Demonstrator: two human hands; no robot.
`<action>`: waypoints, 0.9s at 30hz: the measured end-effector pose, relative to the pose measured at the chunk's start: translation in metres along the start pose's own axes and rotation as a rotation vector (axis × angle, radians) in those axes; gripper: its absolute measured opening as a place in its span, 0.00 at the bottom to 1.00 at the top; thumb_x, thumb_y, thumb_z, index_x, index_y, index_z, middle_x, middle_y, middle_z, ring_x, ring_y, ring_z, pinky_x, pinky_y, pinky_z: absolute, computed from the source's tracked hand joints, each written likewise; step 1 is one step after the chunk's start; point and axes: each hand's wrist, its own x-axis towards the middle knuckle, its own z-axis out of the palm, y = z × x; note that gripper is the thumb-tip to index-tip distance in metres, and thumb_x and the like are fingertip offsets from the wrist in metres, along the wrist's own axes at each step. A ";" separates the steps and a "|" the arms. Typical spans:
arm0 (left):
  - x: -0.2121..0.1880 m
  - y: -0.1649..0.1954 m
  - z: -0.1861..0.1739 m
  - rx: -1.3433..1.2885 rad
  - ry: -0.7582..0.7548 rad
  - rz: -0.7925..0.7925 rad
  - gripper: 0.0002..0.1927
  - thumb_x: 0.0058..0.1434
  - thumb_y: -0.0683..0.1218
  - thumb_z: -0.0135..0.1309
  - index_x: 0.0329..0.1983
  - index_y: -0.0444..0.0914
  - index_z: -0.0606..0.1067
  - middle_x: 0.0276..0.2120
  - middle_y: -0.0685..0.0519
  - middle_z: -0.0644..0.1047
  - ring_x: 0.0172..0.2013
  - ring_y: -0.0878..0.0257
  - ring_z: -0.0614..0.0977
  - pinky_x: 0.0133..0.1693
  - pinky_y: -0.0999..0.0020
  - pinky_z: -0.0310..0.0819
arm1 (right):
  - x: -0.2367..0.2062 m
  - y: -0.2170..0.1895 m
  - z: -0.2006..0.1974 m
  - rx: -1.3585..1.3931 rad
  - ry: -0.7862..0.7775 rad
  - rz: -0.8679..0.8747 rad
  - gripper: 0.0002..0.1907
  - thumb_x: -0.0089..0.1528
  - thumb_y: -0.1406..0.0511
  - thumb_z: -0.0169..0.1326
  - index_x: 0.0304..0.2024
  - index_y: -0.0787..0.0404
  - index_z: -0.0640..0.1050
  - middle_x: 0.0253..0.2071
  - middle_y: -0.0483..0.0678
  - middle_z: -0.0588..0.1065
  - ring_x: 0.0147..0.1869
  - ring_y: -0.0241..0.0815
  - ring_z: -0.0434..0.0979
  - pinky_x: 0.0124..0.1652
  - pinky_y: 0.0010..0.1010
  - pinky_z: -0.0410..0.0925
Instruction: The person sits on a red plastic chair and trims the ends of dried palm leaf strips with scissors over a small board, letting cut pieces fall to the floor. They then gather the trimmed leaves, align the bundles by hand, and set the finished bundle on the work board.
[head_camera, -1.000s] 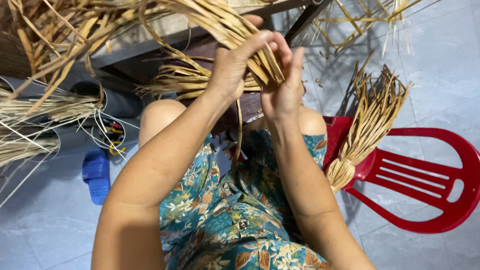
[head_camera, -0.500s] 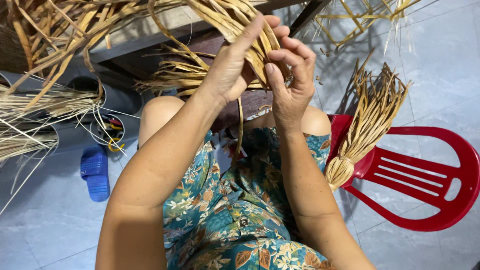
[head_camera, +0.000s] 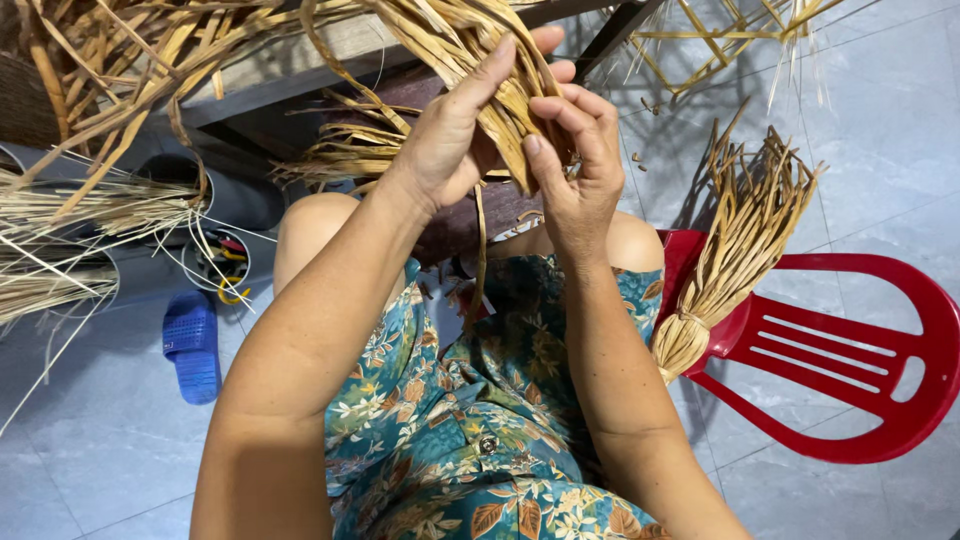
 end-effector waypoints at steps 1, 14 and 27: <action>-0.001 0.003 -0.001 -0.018 -0.028 0.003 0.32 0.75 0.60 0.46 0.74 0.36 0.64 0.62 0.43 0.75 0.61 0.58 0.79 0.64 0.58 0.76 | 0.000 -0.001 -0.001 0.040 -0.009 0.018 0.13 0.68 0.75 0.58 0.55 0.65 0.78 0.60 0.49 0.70 0.64 0.39 0.73 0.64 0.29 0.69; -0.008 0.014 0.002 -0.095 -0.112 -0.047 0.32 0.70 0.41 0.45 0.78 0.34 0.58 0.69 0.40 0.70 0.66 0.53 0.75 0.73 0.56 0.67 | -0.003 0.006 -0.001 0.040 0.029 0.002 0.08 0.70 0.77 0.56 0.51 0.64 0.78 0.55 0.48 0.72 0.57 0.35 0.74 0.57 0.23 0.69; -0.004 0.002 -0.005 0.036 0.035 0.006 0.24 0.75 0.52 0.51 0.66 0.31 0.70 0.60 0.44 0.76 0.60 0.58 0.79 0.63 0.61 0.76 | 0.003 0.002 0.009 -0.033 0.027 0.018 0.08 0.63 0.77 0.61 0.43 0.65 0.78 0.55 0.50 0.75 0.57 0.38 0.77 0.56 0.28 0.72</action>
